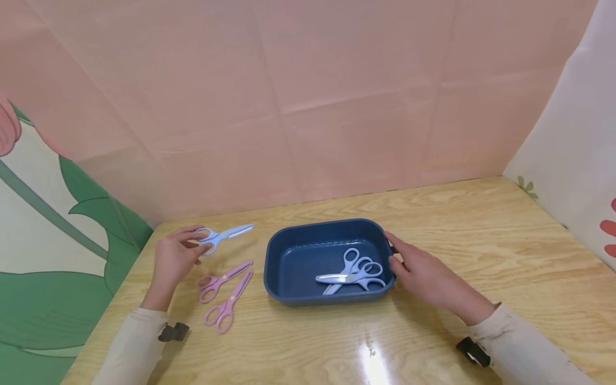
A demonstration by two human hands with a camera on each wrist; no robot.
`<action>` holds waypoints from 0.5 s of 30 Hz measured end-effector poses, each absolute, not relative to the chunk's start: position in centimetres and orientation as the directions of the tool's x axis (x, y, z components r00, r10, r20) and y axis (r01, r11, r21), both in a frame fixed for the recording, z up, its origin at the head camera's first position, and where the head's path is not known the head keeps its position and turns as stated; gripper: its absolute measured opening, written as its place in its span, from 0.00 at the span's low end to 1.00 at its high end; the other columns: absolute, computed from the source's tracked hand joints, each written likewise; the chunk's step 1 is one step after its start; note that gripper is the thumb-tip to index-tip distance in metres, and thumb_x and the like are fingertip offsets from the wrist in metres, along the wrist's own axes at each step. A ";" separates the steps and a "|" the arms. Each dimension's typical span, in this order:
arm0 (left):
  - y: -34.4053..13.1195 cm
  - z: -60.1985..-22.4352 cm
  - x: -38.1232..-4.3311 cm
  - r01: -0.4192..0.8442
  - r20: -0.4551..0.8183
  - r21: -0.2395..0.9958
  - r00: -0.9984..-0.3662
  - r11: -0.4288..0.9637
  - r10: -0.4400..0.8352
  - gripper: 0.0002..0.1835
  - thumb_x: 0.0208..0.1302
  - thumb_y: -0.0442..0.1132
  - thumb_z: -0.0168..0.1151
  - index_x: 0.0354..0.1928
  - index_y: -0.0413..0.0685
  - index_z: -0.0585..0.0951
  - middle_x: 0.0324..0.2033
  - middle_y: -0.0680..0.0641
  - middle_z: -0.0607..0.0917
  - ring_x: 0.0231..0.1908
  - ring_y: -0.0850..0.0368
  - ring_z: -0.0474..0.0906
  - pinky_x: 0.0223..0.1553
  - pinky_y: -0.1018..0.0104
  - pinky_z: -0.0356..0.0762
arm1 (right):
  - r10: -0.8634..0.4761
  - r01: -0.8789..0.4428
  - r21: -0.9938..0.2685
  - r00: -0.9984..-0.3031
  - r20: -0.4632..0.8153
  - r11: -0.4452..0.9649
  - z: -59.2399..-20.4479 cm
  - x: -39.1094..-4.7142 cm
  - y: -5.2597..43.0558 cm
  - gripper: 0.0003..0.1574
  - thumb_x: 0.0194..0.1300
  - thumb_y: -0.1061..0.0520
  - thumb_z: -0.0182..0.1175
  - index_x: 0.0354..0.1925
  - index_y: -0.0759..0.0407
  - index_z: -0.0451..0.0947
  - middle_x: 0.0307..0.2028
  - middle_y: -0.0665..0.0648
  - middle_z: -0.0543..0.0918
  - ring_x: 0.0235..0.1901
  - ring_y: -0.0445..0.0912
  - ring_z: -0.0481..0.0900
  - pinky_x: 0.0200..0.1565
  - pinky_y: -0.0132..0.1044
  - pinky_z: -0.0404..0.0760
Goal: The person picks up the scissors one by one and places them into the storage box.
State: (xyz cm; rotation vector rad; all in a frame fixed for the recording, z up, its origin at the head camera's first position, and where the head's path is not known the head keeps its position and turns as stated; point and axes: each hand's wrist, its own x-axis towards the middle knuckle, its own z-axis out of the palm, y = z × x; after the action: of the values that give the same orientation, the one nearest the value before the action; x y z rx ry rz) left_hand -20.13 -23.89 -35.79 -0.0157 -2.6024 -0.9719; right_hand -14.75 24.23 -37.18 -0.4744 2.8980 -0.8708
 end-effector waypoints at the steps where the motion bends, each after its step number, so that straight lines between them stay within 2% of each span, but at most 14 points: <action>1: -23.9 -35.7 -20.1 0.134 0.327 0.657 -0.937 0.742 -0.120 0.12 0.55 0.32 0.74 0.43 0.39 0.88 0.55 0.43 0.85 0.31 0.47 0.89 0.21 0.73 0.81 | -0.314 -0.269 -0.549 -0.949 0.013 0.791 -37.2 -14.7 24.2 0.37 0.79 0.49 0.45 0.77 0.62 0.50 0.65 0.75 0.71 0.55 0.64 0.80 0.49 0.58 0.83; 7: -23.8 -35.5 -20.2 0.128 0.289 0.732 -0.948 0.669 -0.135 0.12 0.55 0.30 0.73 0.43 0.35 0.87 0.56 0.41 0.84 0.26 0.48 0.88 0.22 0.73 0.83 | -0.312 -0.270 -0.544 -0.950 0.016 0.795 -37.2 -14.7 24.3 0.37 0.79 0.50 0.45 0.77 0.61 0.50 0.65 0.75 0.72 0.56 0.64 0.79 0.49 0.59 0.82; 11: -23.7 -35.4 -20.2 0.116 0.264 0.756 -0.954 0.644 -0.139 0.12 0.56 0.30 0.73 0.44 0.35 0.87 0.57 0.41 0.83 0.25 0.47 0.88 0.24 0.66 0.85 | -0.313 -0.272 -0.539 -0.950 0.017 0.797 -37.2 -14.7 24.3 0.37 0.79 0.49 0.45 0.77 0.61 0.50 0.65 0.74 0.72 0.56 0.65 0.79 0.50 0.61 0.81; 15: -23.6 -35.2 -20.0 0.112 0.256 0.759 -0.957 0.641 -0.136 0.12 0.56 0.30 0.73 0.43 0.35 0.87 0.57 0.42 0.83 0.20 0.60 0.86 0.23 0.68 0.84 | -0.315 -0.282 -0.533 -0.949 0.031 0.797 -37.3 -14.7 24.3 0.36 0.79 0.49 0.45 0.77 0.61 0.51 0.64 0.74 0.73 0.55 0.64 0.80 0.50 0.60 0.81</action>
State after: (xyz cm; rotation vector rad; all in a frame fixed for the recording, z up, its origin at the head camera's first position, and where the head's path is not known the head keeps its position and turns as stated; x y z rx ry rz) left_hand -19.99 -23.59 -35.24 0.0193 -2.5733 -1.2197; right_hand -14.71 24.30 -37.26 -0.4856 2.9216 -0.8526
